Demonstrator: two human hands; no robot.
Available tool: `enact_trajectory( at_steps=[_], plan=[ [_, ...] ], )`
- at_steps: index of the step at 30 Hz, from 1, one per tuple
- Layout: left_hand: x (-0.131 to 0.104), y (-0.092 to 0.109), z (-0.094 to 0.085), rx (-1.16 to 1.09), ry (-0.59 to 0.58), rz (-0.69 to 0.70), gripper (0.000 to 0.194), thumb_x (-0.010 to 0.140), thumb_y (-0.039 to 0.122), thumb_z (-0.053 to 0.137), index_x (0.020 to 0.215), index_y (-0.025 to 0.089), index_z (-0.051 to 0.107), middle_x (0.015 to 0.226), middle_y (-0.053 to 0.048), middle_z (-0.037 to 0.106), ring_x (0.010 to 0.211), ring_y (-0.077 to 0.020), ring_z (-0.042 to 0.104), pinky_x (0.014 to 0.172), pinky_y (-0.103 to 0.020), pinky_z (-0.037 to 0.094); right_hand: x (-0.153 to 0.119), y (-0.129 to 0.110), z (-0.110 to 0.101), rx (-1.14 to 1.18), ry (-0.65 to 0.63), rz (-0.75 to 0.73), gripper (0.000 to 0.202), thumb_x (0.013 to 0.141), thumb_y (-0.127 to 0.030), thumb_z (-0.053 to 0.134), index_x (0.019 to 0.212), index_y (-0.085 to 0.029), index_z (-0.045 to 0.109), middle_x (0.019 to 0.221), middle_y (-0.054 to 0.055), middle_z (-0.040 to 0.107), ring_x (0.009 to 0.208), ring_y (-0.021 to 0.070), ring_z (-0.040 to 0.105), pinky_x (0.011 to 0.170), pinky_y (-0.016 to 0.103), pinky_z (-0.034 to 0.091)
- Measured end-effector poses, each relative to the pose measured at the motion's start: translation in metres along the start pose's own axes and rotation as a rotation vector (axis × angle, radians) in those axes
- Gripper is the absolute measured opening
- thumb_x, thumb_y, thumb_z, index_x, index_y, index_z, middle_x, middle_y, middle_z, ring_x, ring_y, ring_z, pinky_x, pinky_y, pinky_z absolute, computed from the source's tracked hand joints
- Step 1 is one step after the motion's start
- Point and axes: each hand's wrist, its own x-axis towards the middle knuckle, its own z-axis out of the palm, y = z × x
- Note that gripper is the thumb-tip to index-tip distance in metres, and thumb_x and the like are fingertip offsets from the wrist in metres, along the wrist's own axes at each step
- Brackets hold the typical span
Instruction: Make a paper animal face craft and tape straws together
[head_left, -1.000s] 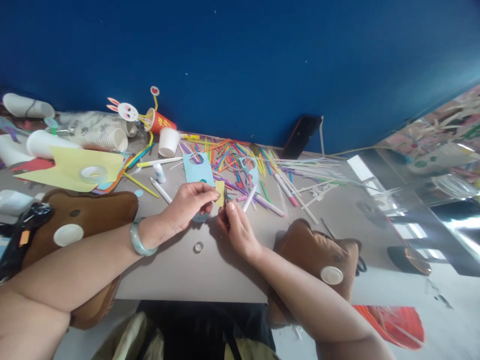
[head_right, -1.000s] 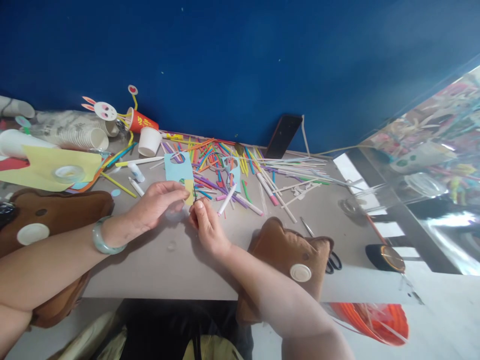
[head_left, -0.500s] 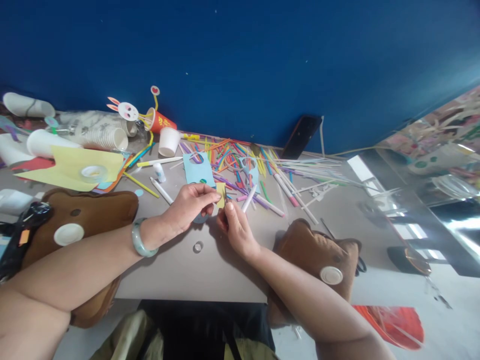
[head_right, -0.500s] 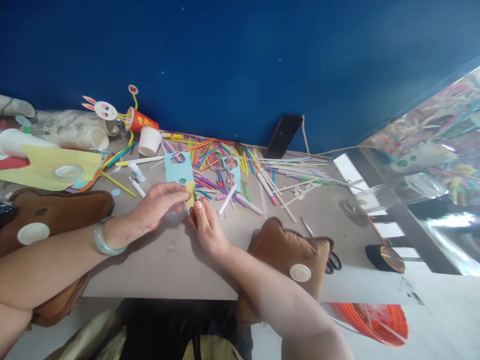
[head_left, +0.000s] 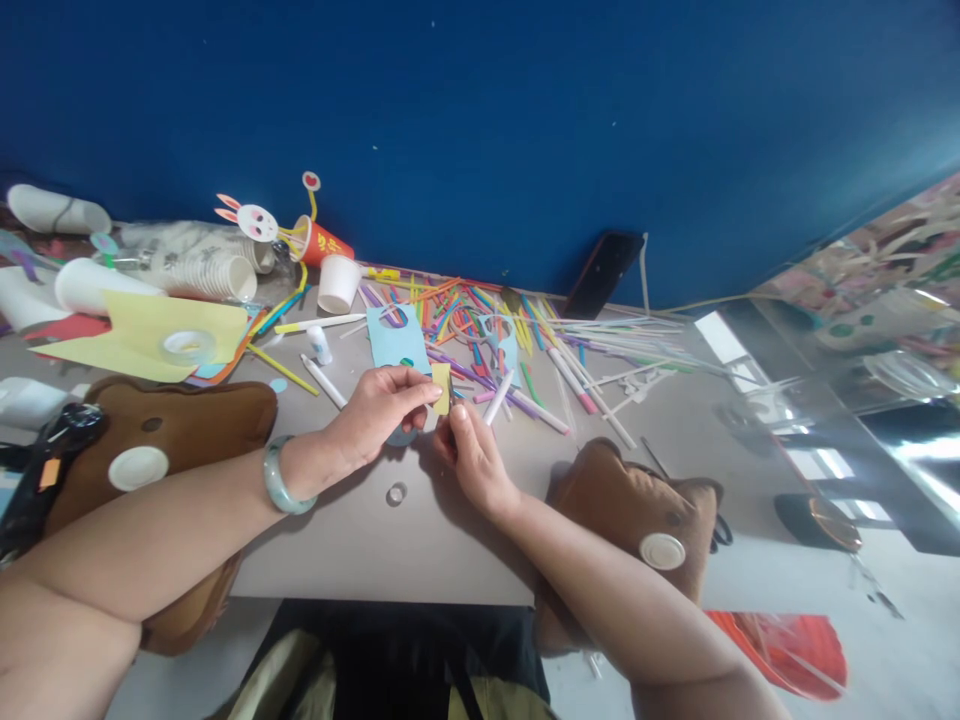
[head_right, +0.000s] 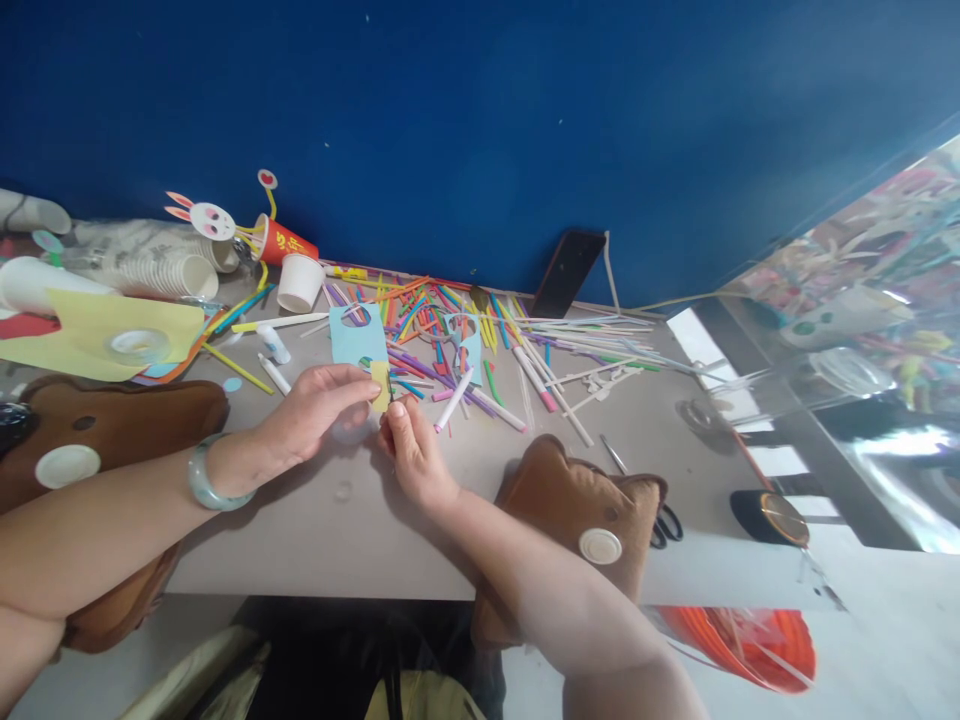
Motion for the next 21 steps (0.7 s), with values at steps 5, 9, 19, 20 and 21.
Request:
enact_trajectory(
  at_steps=[5, 9, 19, 20, 21],
  plan=[
    [-0.0012, 0.0029, 0.0009, 0.011, 0.008, -0.002, 0.020, 0.070, 0.029, 0.070, 0.063, 0.015, 0.059, 0.047, 0.003, 0.053, 0.046, -0.0077, 0.047, 0.046, -0.021, 0.033, -0.0001, 0.0007, -0.0004, 0.000, 0.000, -0.013, 0.046, 0.099, -0.057, 0.031, 0.069, -0.023, 0.041, 0.055, -0.004, 0.043, 0.050, 0.0113, 0.037, 0.052, 0.028, 0.032],
    [-0.0002, 0.0019, 0.0008, 0.016, 0.010, -0.013, 0.019, 0.069, 0.029, 0.070, 0.064, 0.014, 0.060, 0.047, 0.003, 0.053, 0.046, -0.0077, 0.047, 0.046, -0.020, 0.033, -0.0006, 0.0013, -0.0002, 0.007, 0.006, -0.002, 0.047, 0.098, -0.059, 0.032, 0.070, -0.023, 0.041, 0.055, -0.004, 0.043, 0.050, 0.0111, 0.038, 0.051, 0.028, 0.032],
    [0.0019, -0.0049, -0.0013, -0.004, -0.015, 0.010, 0.020, 0.068, 0.031, 0.072, 0.066, 0.014, 0.062, 0.047, 0.003, 0.053, 0.044, -0.0072, 0.046, 0.045, -0.020, 0.033, 0.0006, 0.0046, 0.0003, 0.012, 0.023, 0.005, 0.047, 0.096, -0.062, 0.032, 0.071, -0.023, 0.042, 0.054, -0.004, 0.043, 0.050, 0.0111, 0.037, 0.050, 0.027, 0.032],
    [0.0023, -0.0056, -0.0017, -0.008, -0.019, 0.014, 0.020, 0.068, 0.031, 0.073, 0.066, 0.014, 0.062, 0.048, 0.003, 0.054, 0.044, -0.0072, 0.046, 0.045, -0.021, 0.033, 0.0006, 0.0046, 0.0001, 0.008, 0.025, 0.006, 0.047, 0.096, -0.062, 0.032, 0.071, -0.023, 0.042, 0.054, -0.004, 0.043, 0.050, 0.0111, 0.037, 0.050, 0.027, 0.032],
    [0.0028, -0.0061, -0.0020, -0.011, -0.021, 0.017, 0.020, 0.068, 0.031, 0.073, 0.067, 0.015, 0.062, 0.048, 0.003, 0.054, 0.044, -0.0073, 0.047, 0.045, -0.021, 0.033, 0.0006, 0.0045, -0.0001, 0.005, 0.026, 0.007, 0.047, 0.096, -0.061, 0.032, 0.071, -0.023, 0.042, 0.054, -0.004, 0.043, 0.050, 0.0110, 0.037, 0.050, 0.027, 0.032]
  ],
)
